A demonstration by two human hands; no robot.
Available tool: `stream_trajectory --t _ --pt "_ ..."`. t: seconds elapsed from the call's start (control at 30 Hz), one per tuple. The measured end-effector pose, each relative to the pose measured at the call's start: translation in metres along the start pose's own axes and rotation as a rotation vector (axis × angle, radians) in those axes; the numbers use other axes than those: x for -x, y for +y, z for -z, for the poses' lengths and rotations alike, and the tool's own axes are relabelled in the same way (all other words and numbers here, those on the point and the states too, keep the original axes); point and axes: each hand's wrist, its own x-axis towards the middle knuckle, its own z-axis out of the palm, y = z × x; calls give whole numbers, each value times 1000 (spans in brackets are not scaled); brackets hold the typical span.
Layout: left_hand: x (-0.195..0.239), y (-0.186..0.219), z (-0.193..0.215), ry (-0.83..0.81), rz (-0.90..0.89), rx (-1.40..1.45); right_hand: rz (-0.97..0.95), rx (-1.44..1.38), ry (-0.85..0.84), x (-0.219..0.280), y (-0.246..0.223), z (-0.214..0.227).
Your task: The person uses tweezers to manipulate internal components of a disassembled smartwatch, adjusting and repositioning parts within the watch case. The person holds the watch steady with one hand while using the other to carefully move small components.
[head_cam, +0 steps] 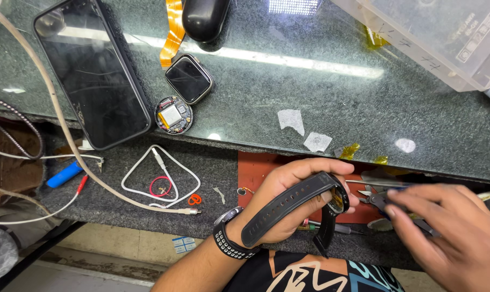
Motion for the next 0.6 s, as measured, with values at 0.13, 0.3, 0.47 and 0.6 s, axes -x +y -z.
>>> stream_trajectory --t 0.13,0.3,0.47,0.6 --pt "-2 -6 -2 21 -7 -36 96 -262 8 -6 -21 8" --pt "-2 -7 -2 54 -49 -168 -42 -324 53 -17 -45 1" --pt "-1 -9 -1 40 -91 -159 56 -266 17 -30 -46 4" --pt "1 -11 -2 59 -49 -123 12 -217 -19 -32 -50 6"
